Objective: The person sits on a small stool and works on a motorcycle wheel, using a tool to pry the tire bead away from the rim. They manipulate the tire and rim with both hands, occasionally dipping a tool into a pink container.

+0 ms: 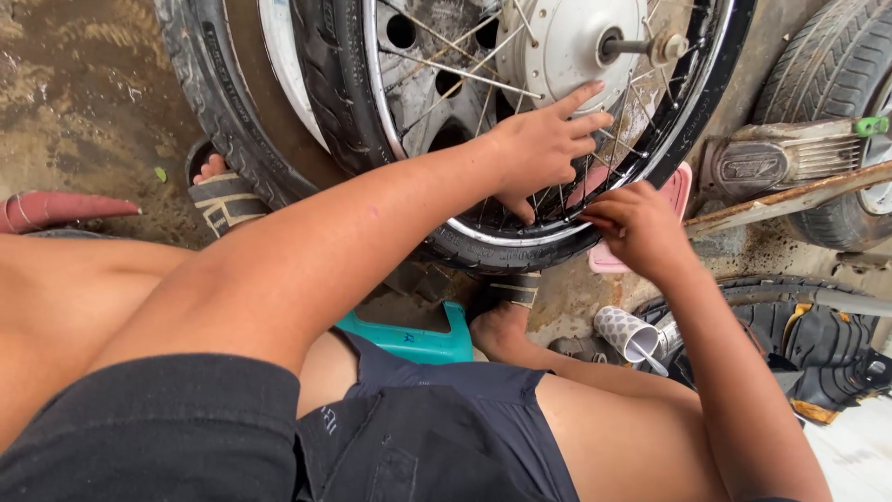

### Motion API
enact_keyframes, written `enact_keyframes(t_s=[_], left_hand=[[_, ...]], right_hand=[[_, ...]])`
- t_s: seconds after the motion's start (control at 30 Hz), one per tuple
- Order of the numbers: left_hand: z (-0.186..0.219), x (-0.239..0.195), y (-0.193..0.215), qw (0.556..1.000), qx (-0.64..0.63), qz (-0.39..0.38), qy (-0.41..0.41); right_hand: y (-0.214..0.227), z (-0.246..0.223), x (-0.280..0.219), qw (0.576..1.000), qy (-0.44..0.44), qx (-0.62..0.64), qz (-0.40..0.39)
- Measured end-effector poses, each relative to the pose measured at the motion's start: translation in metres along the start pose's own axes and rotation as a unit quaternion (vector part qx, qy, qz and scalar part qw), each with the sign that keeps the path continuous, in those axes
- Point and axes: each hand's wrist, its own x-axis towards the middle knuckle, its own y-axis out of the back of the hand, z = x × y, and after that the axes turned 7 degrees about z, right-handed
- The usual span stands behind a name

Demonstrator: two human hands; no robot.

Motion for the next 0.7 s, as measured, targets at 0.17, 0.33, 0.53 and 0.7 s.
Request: enact_keyframes(t_s=[0.17, 0.33, 0.53, 0.7], left_hand=[[0.005, 0.001, -0.005, 1.000, -0.008, 0.002, 0.003], [0.004, 0.002, -0.010, 1.000, -0.006, 0.016, 0.000], [0.000, 0.003, -0.008, 1.000, -0.010, 0.010, -0.004], [0.002, 0.002, -0.008, 1.000, -0.005, 0.008, -0.003]], right_hand=[[-0.004, -0.003, -0.004, 1.000, 0.016, 0.005, 0.001], [-0.007, 0.004, -0.003, 0.998, 0.043, -0.031, 0.034], [-0.005, 0.002, -0.002, 0.997, -0.053, -0.055, 0.012], [-0.016, 0.025, -0.008, 0.999, -0.021, -0.011, 0.047]])
